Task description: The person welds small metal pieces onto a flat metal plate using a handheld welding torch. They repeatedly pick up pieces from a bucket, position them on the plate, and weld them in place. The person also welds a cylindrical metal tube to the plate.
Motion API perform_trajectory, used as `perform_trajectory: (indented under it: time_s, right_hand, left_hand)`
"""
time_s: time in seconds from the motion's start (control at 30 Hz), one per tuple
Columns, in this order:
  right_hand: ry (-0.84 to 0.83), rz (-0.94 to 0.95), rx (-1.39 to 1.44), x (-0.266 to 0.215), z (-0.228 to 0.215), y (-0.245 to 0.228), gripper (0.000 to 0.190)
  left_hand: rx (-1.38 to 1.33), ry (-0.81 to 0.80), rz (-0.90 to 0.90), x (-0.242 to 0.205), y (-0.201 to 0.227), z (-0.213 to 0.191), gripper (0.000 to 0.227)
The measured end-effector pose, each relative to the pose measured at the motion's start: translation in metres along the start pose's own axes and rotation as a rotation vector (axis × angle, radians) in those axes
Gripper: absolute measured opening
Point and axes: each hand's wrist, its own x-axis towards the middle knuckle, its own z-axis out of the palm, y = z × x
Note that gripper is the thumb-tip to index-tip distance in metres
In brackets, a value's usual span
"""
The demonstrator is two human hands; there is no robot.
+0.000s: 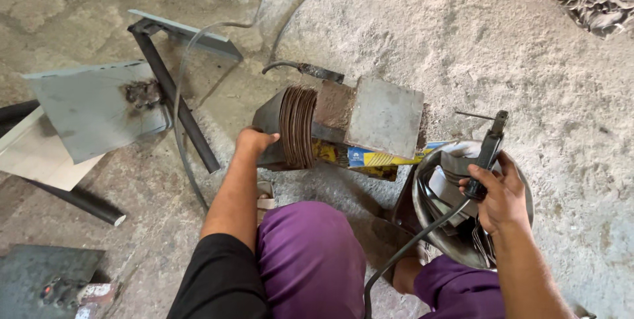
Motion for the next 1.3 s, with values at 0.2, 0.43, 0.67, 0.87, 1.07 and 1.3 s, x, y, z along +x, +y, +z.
perform_trajectory:
  time_s: [0.2, 0.43, 0.67, 0.87, 1.07, 1.3]
  right_hand:
    - [0.001, -0.007, -0.039, -0.005, -0.003, -0.005, 0.069]
    - [0.003, 0.011, -0.054, -0.003, 0.002, 0.0, 0.07]
    - [-0.029, -0.014, -0.042, 0.003, -0.004, 0.009, 0.07]
    - [0.01, 0.032, -0.035, 0.013, -0.013, 0.015, 0.077]
    - [0.02, 0.054, -0.063, 0.013, -0.025, 0.015, 0.077]
    - [-0.011, 0.012, -0.012, 0.011, -0.014, 0.013, 0.072]
  left_hand:
    - [-0.478, 0.168, 0.064, -0.009, -0.044, -0.007, 0.067]
    - [-0.317, 0.142, 0.144, -0.015, 0.028, -0.004, 0.067]
    - [-0.16, 0.086, -0.022, -0.033, 0.062, -0.033, 0.068]
    - [-0.207, 0.125, -0.103, -0.043, 0.077, -0.04, 0.071]
    - [-0.216, 0.277, -0.137, -0.067, 0.082, -0.061, 0.057]
    - [-0.048, 0.389, -0.165, -0.06, 0.053, -0.068, 0.046]
